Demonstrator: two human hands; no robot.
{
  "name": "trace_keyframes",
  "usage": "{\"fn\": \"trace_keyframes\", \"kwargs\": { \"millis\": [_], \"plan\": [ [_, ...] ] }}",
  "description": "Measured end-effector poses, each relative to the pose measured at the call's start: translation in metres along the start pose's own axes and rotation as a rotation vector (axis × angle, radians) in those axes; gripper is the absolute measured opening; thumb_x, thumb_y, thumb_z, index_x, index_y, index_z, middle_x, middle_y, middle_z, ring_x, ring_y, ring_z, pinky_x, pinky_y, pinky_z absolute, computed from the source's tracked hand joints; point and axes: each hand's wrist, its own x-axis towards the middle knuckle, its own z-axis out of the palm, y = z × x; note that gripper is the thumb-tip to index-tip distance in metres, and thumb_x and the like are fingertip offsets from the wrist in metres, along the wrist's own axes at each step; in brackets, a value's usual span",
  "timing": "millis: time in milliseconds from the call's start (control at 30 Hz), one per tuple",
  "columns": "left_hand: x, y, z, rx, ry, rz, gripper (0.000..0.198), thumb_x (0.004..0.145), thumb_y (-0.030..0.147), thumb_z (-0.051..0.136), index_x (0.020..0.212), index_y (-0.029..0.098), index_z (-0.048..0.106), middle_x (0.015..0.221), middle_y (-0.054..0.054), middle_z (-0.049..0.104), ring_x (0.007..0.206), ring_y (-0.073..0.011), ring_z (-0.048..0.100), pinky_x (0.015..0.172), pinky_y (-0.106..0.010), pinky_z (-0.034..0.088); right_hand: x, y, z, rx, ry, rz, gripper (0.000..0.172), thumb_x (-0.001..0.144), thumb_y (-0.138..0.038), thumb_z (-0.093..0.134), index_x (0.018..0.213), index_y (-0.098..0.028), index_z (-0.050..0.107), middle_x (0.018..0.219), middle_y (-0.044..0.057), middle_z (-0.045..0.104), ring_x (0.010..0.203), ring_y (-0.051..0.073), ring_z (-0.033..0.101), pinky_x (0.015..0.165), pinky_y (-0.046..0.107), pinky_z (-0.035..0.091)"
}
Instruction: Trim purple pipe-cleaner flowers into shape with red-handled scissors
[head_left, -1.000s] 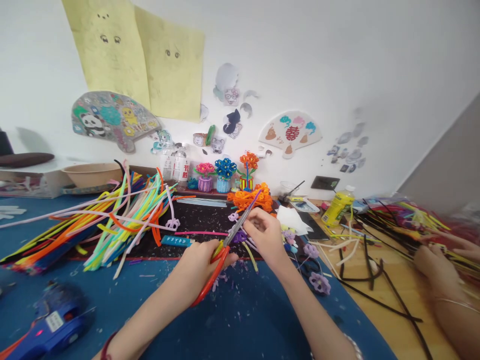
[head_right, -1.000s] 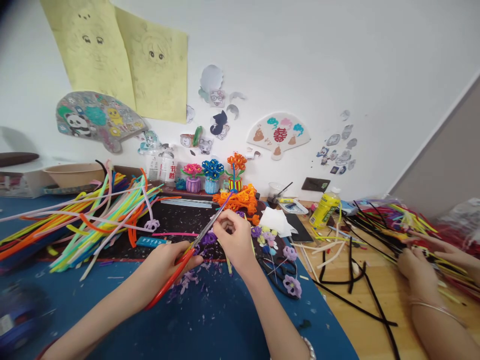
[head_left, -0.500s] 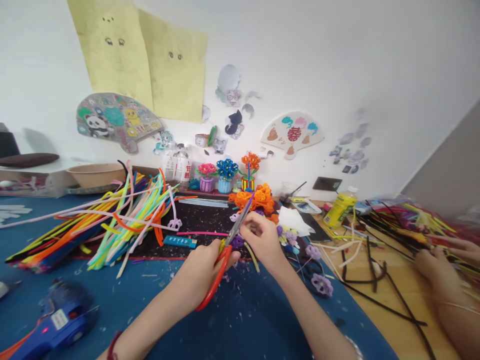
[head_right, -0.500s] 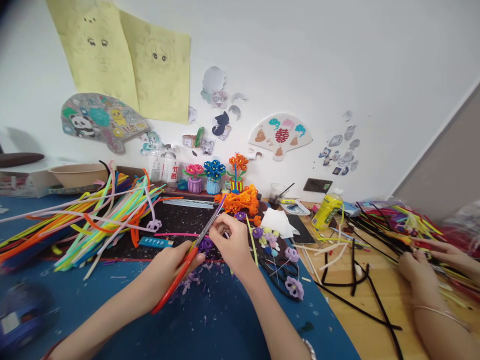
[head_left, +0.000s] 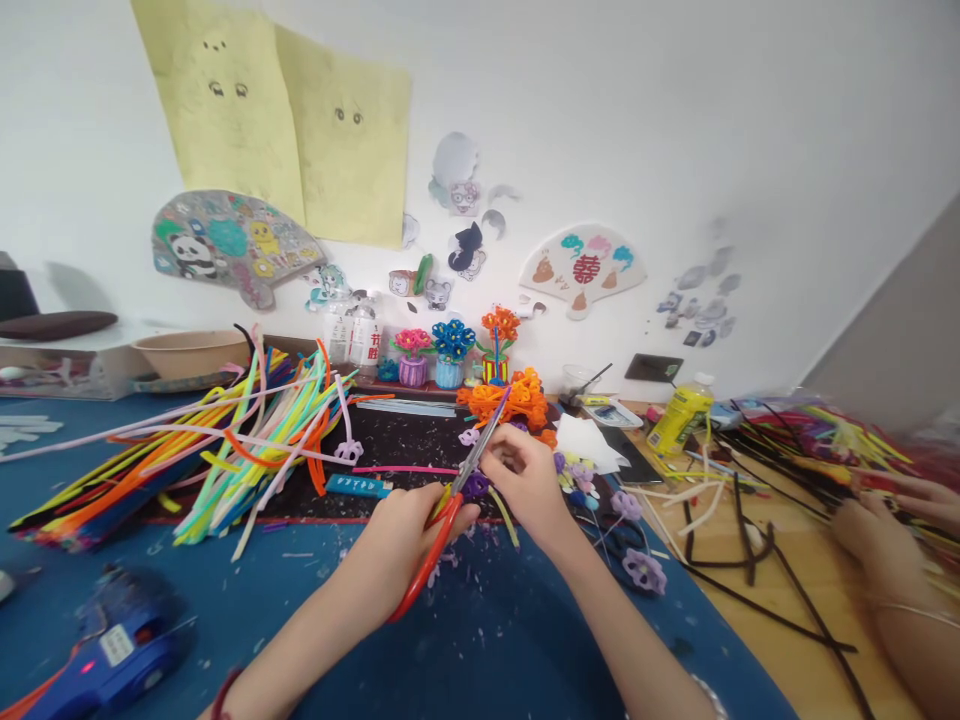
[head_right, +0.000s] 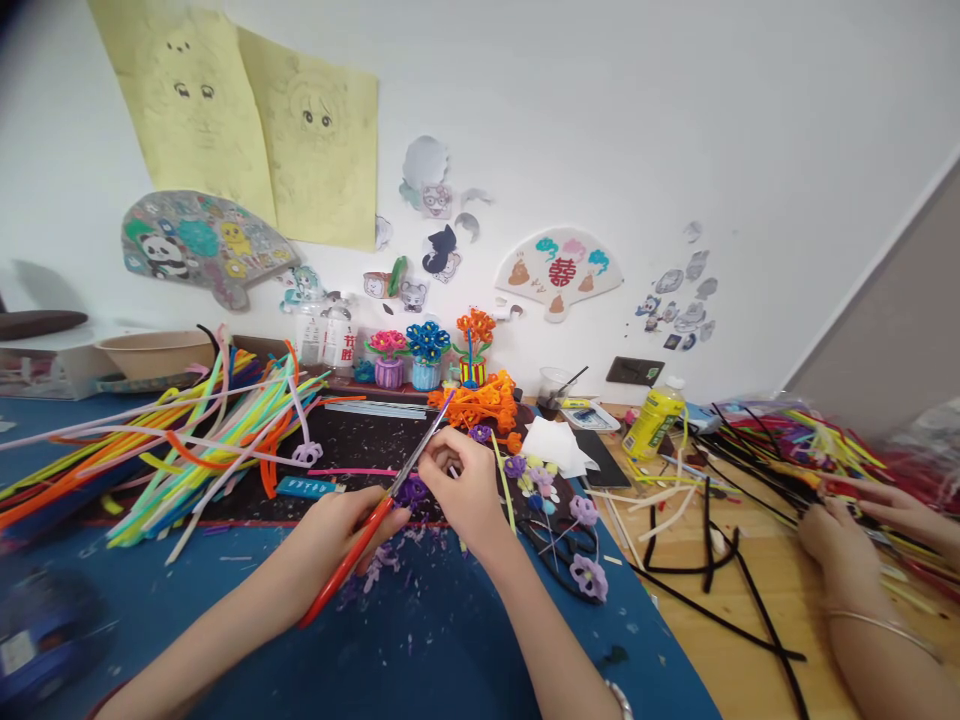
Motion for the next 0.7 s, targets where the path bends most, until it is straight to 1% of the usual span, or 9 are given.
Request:
{"fn": "trace_keyframes", "kwargs": {
  "millis": [233,500,700],
  "plan": [
    [0.002,0.000,-0.001,0.045,-0.012,-0.017,0.039,0.085,0.051,0.039,0.060,0.022,0.038,0.050,0.001,0.051,0.046,-0.0137,0.047,0.049,-0.025,0.024,0.000,-0.002,0.002,0.002,0.001,0.011,0.007,0.074,-0.018,0.055,0.067,-0.018,0.053,0.058,-0.004,0.049,0.053,0.010,0.043,0.052,0.022,0.035],
    [-0.003,0.005,-0.003,0.166,-0.005,-0.029,0.029,0.087,0.048,0.033,0.071,0.024,0.035,0.064,-0.003,0.058,0.062,-0.0222,0.060,0.054,-0.026,0.028,-0.001,-0.003,0.002,-0.012,-0.009,0.010,0.006,0.074,-0.018,0.055,0.068,-0.018,0.054,0.060,-0.004,0.050,0.052,0.010,0.042,0.051,0.022,0.035],
    [-0.004,0.009,-0.007,0.159,-0.032,-0.061,0.029,0.088,0.047,0.029,0.071,0.024,0.034,0.066,-0.004,0.060,0.063,-0.0227,0.060,0.057,-0.027,0.030,-0.002,-0.006,0.005,-0.044,-0.056,-0.016,0.008,0.073,-0.016,0.054,0.065,-0.018,0.053,0.058,-0.004,0.049,0.051,0.010,0.043,0.052,0.022,0.036]
  ]
}}
